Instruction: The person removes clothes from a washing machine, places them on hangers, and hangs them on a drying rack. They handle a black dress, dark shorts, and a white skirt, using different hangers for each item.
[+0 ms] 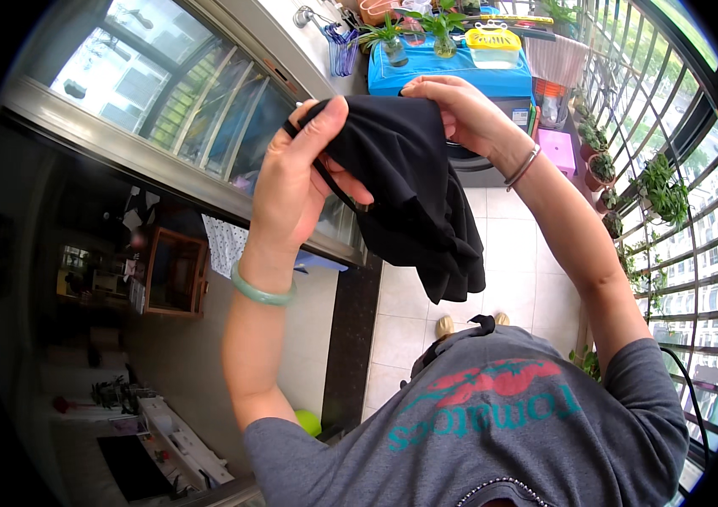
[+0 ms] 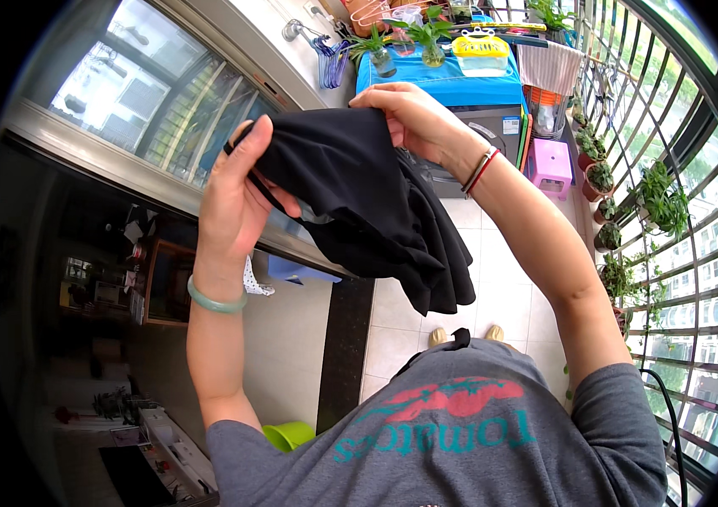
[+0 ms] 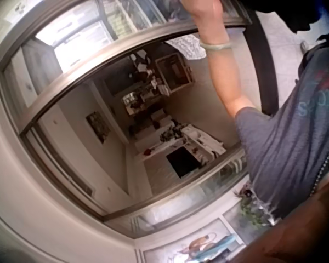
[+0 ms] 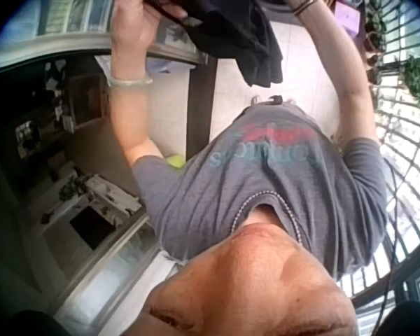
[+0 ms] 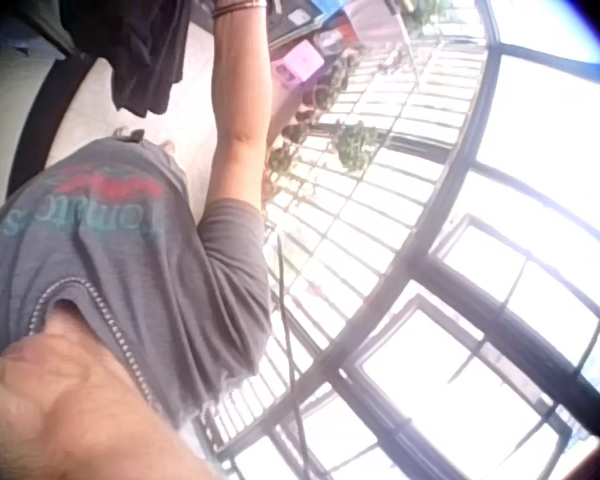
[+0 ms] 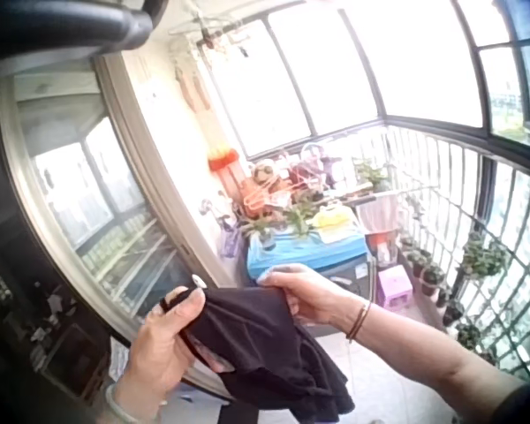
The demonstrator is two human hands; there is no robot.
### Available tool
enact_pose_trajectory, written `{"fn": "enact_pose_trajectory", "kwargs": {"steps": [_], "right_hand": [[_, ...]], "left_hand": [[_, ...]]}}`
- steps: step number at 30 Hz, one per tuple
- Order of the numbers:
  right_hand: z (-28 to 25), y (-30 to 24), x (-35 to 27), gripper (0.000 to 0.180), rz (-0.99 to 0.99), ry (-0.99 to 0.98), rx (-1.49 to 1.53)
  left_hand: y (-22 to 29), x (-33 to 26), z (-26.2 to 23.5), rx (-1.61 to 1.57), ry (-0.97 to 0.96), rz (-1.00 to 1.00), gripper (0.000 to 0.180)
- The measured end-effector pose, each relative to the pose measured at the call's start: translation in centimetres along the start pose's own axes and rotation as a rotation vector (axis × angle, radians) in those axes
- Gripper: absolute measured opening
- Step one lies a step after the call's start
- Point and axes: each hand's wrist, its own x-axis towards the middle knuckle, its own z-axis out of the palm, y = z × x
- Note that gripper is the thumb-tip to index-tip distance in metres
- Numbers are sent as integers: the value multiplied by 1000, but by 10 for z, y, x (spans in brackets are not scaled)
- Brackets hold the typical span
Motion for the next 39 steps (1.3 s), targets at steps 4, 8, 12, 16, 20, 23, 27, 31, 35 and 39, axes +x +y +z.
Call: {"fn": "enact_pose_trajectory", "kwargs": {"steps": [4, 8, 12, 16, 20, 23, 27, 31, 35, 39], "right_hand": [[26, 1, -3, 29, -156, 27, -248], [48, -4, -38, 27, -535, 96, -451], [67, 6, -54, 33, -678, 148, -721], [64, 0, -58, 33, -398, -52, -804], [59, -28, -71, 32, -381, -146, -435], [48, -80, -78, 35, -421, -11, -467], [33, -104, -60, 33, -365, 87, -263], [22, -108, -46, 33, -316, 78, -419], [19, -109, -42, 32, -131, -11, -491], [23, -106, -42, 28, -61, -67, -477]], "left_hand": [[12, 10, -10, -121, 67, 3, 23], [14, 11, -17, -149, 174, 12, 24], [15, 17, -11, -143, 198, 21, 26], [16, 23, -12, -97, 164, 46, 26], [19, 17, -34, -26, 162, 48, 31], [23, 8, -50, 181, 79, 18, 34], [43, -8, -77, 470, 2, -124, 34], [45, -24, -99, 700, 54, -344, 32], [29, -34, -120, 706, 36, -535, 27], [11, -39, -134, 285, 105, -357, 26]]}}
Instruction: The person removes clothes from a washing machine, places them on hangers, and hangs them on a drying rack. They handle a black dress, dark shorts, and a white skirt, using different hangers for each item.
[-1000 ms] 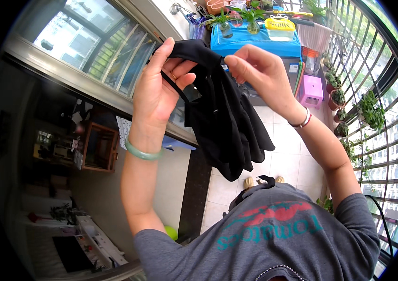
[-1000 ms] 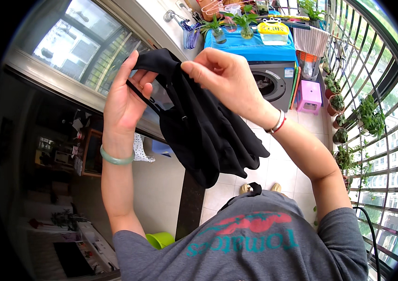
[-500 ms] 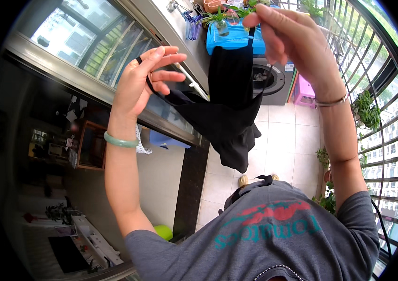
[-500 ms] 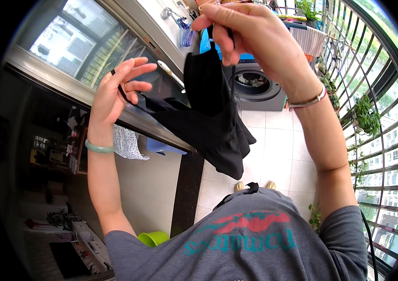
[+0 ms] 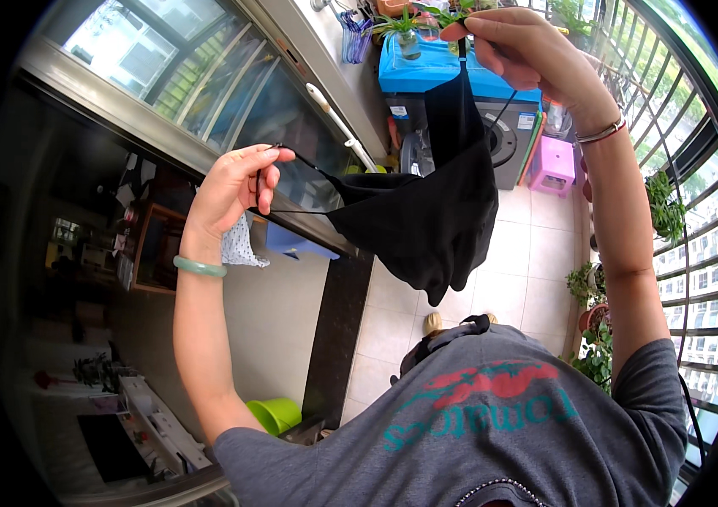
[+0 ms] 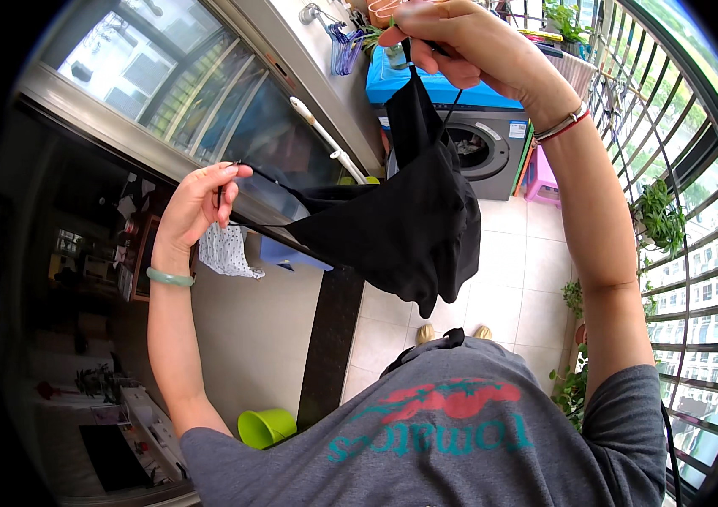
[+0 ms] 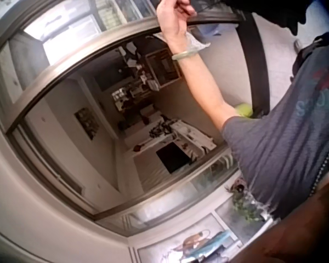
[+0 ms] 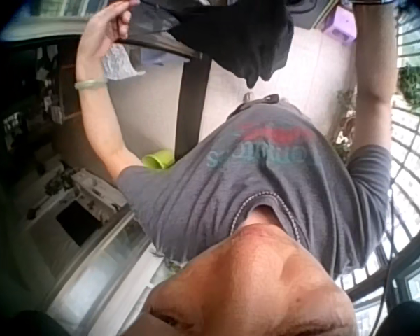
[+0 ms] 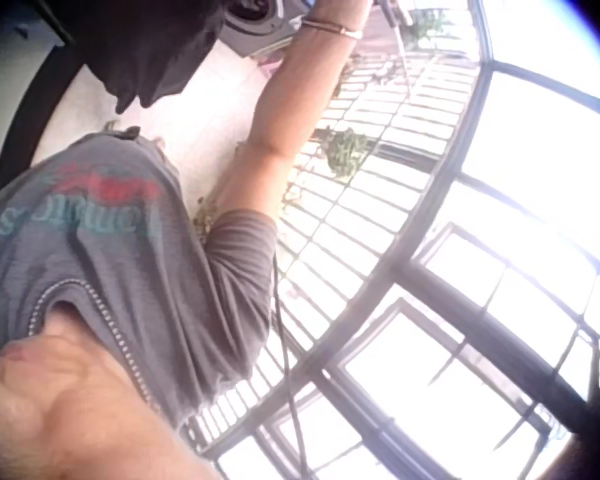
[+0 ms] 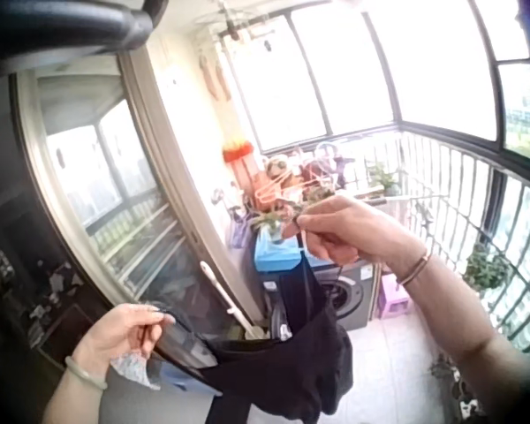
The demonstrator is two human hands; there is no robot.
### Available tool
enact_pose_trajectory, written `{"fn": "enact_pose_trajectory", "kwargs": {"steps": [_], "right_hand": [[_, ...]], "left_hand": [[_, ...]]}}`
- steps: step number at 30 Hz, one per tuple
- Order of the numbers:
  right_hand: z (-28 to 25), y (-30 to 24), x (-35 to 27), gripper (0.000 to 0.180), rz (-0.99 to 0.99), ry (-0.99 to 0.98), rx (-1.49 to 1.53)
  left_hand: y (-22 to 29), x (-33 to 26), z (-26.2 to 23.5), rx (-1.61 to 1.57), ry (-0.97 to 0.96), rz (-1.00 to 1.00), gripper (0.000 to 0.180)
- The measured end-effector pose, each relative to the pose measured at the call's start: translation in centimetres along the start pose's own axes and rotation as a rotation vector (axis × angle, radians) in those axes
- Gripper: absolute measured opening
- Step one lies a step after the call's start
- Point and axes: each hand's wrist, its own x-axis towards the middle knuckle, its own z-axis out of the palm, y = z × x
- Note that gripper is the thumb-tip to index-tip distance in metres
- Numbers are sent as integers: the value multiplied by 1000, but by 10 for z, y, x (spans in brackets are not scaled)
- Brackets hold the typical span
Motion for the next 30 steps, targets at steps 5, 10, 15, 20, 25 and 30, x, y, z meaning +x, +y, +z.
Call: {"fn": "enact_pose_trajectory", "kwargs": {"steps": [5, 10, 15, 20, 25, 30], "right_hand": [[8, -7, 10, 30, -61, 128, -643], [-6, 12, 24, 33, -167, 204, -173], [4, 25, 26, 28, -136, 148, 153], [-8, 22, 16, 25, -182, 158, -119], [-5, 21, 18, 25, -90, 109, 200], [26, 15, 15, 26, -73, -32, 215]], "left_hand": [[-2, 7, 0, -411, 171, 157, 32], [13, 16, 11, -565, 274, 424, 40], [30, 8, 50, -459, 63, 357, 50], [41, 0, 35, -88, 72, 485, 68], [59, -20, 6, -211, 1, 382, 45], [68, -24, 35, 242, 264, 404, 43]]}}
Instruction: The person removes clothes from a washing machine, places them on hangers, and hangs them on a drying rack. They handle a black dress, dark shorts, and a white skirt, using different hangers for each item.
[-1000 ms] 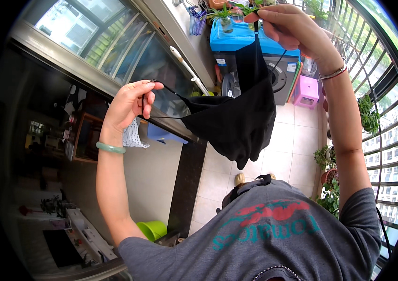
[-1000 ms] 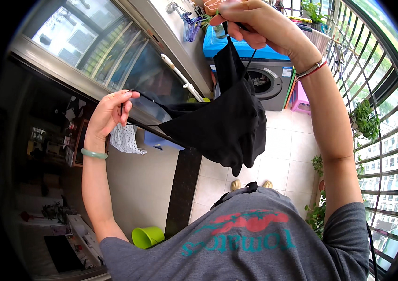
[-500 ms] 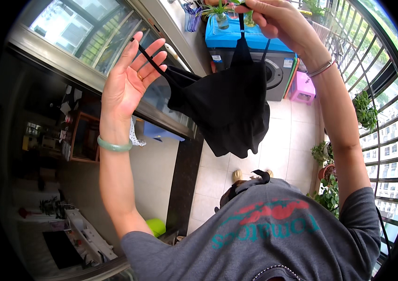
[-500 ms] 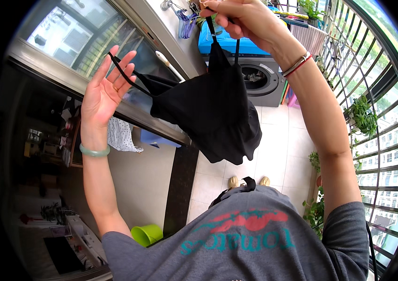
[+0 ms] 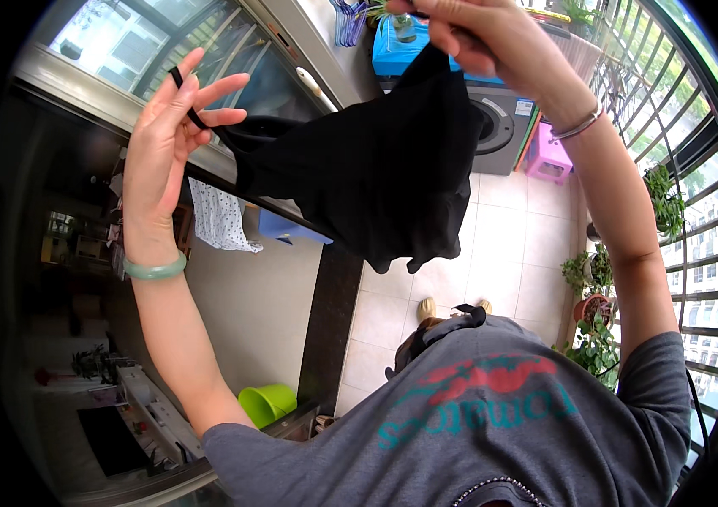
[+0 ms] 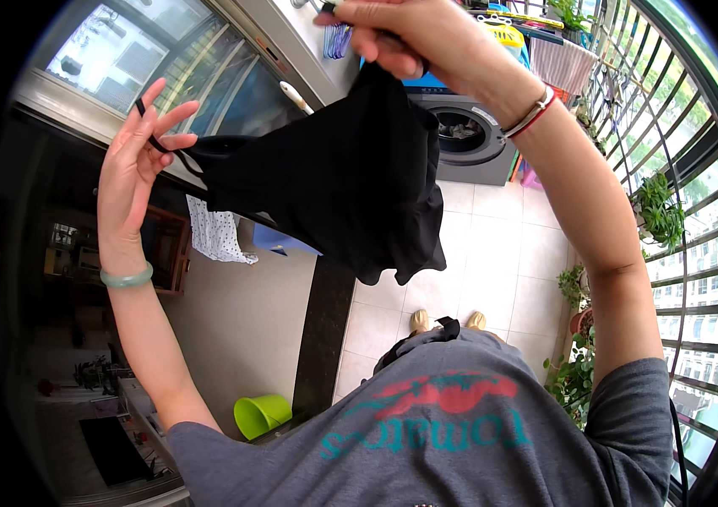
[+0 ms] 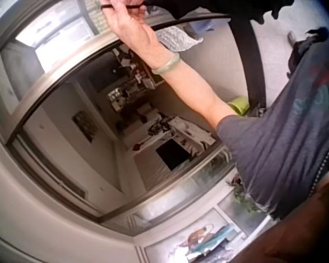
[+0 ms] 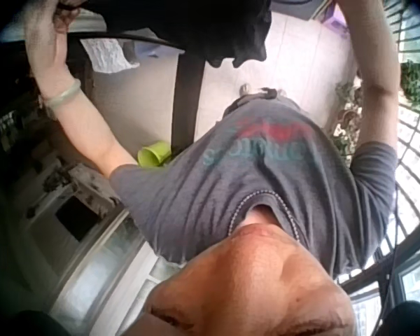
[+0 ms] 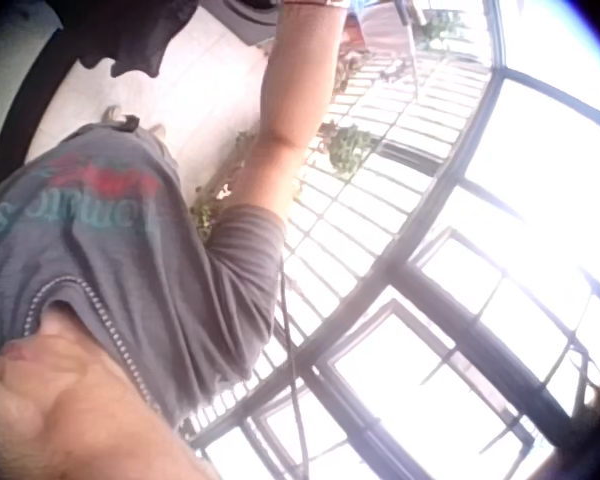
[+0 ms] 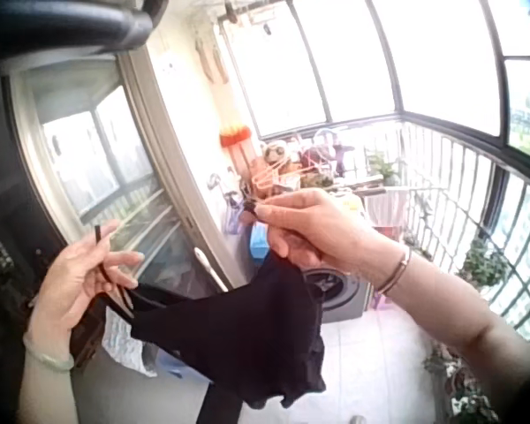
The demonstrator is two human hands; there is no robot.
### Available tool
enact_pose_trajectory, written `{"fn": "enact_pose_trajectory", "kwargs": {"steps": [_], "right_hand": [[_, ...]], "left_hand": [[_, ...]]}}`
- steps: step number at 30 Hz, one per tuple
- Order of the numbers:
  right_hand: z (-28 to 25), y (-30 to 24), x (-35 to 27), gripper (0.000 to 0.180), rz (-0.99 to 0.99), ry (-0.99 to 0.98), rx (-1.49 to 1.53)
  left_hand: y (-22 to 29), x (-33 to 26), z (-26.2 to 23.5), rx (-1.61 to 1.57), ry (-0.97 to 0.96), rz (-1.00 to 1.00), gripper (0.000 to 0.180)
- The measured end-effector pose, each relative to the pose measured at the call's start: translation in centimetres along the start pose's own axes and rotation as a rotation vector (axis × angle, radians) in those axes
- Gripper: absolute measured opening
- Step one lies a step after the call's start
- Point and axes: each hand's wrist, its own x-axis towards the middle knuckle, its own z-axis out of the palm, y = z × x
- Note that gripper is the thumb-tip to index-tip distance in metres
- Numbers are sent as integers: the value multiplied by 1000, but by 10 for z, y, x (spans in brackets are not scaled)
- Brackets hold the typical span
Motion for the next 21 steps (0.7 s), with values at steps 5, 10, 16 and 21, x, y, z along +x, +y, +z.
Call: {"fn": "enact_pose_trajectory", "kwargs": {"steps": [5, 10, 16, 21], "right_hand": [[-15, -9, 7, 23, -145, 36, 160], [-18, 14, 11, 26, 79, -165, -97], [32, 21, -7, 46, -38, -204, -37], [43, 14, -9, 47, -57, -183, -103]], "left_hand": [[-16, -11, -28, -124, 141, 94, 51], [-19, -26, -8, -209, -57, -123, 59], [6, -20, 44, -228, -230, -97, 63], [14, -6, 67, -320, -364, -74, 72]]}}
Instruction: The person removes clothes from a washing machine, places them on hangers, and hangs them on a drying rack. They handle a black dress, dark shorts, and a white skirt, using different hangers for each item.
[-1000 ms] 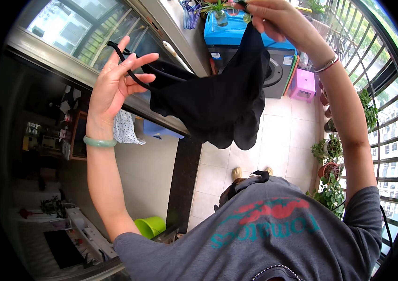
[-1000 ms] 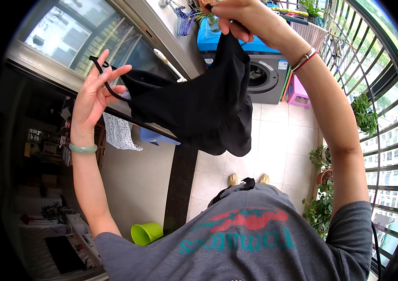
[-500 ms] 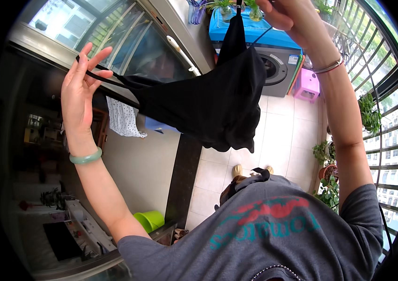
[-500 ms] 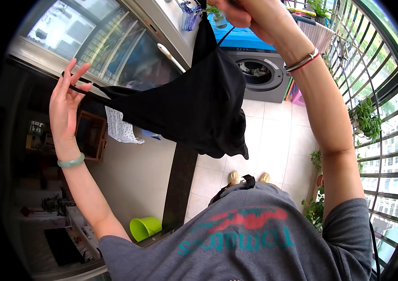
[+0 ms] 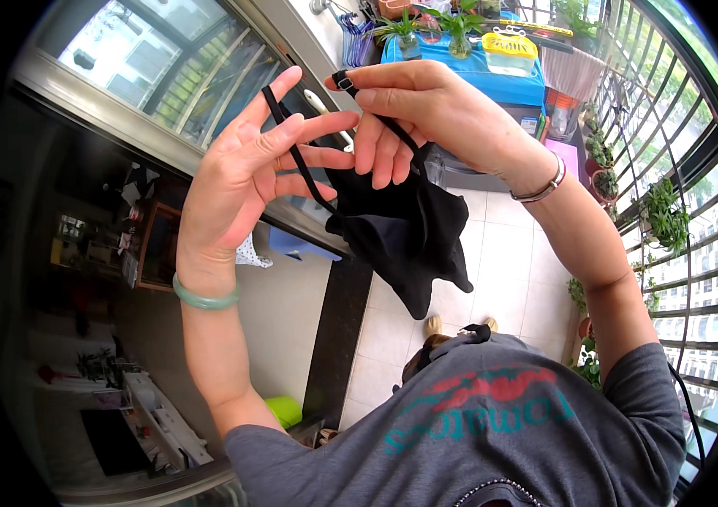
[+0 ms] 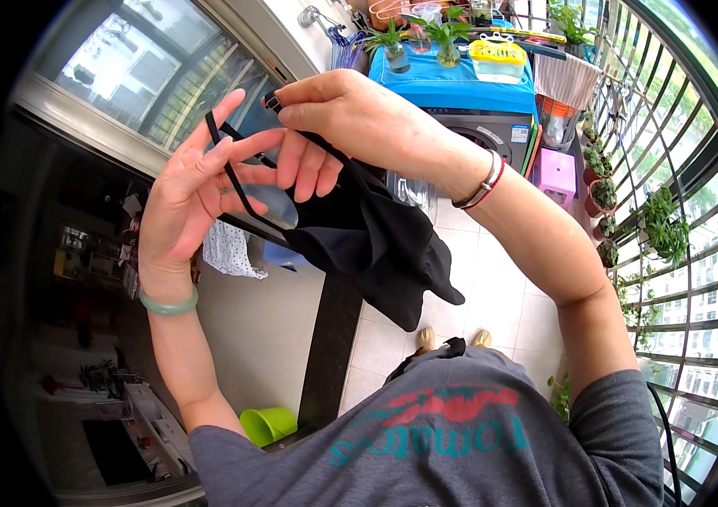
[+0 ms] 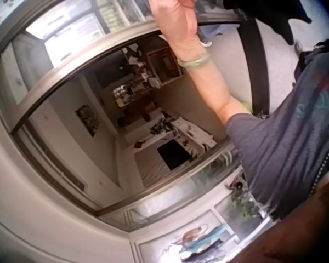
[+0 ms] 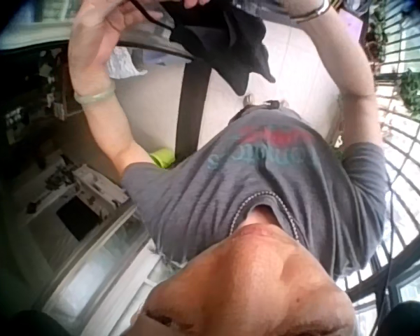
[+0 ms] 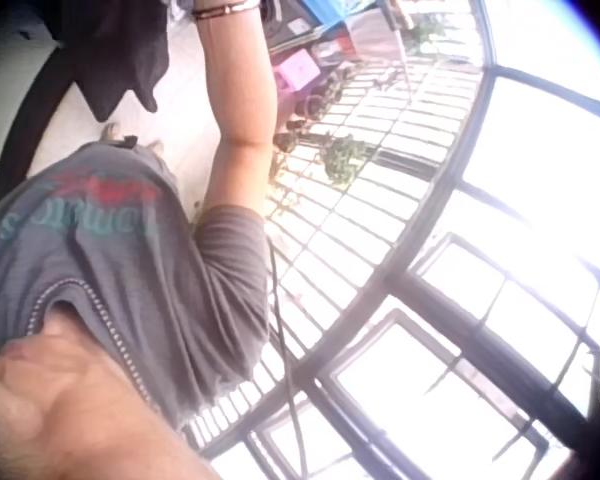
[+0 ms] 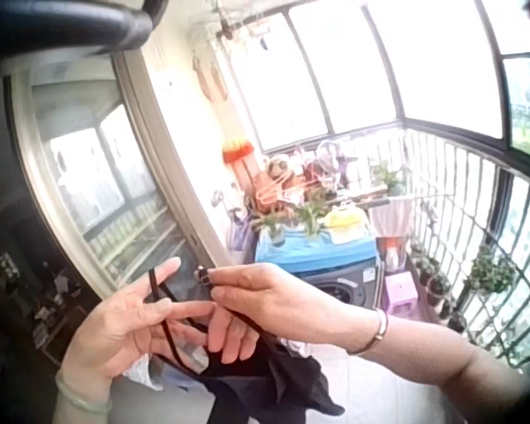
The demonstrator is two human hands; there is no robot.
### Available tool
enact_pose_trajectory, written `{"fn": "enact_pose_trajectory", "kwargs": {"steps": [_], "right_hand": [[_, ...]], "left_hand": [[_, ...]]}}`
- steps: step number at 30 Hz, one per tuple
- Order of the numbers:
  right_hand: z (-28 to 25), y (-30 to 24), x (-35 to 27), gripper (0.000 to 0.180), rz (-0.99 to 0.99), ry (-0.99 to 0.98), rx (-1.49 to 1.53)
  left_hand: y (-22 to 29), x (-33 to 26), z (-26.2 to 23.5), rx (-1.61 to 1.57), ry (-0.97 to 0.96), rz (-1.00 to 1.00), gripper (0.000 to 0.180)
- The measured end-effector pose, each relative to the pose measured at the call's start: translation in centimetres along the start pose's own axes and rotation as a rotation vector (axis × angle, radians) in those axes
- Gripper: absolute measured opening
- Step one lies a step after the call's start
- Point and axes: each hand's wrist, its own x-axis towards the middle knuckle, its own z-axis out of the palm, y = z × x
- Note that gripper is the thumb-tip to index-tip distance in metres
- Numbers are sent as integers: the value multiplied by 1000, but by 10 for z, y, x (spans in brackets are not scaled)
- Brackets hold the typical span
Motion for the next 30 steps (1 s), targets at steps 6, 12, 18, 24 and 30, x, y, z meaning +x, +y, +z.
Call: {"fn": "enact_pose_trajectory", "kwargs": {"steps": [6, 12, 18, 24, 30], "right_hand": [[-12, -15, -1, 36, 0, -117, -244], [-30, -3, -10, 41, -112, 25, -112], [-84, 120, -31, 53, 85, 165, -841], [-108, 129, -42, 21, 2, 284, -797], [-185, 62, -46, 13, -279, 519, -74]], "left_hand": [[4, 22, 19, -28, 88, 59, 78], [5, 41, 19, -26, 187, 173, 68], [37, 53, 14, -158, 101, 313, 55], [25, 73, 18, -57, 196, 267, 54], [-8, 97, 20, -108, 306, 131, 52]]}}
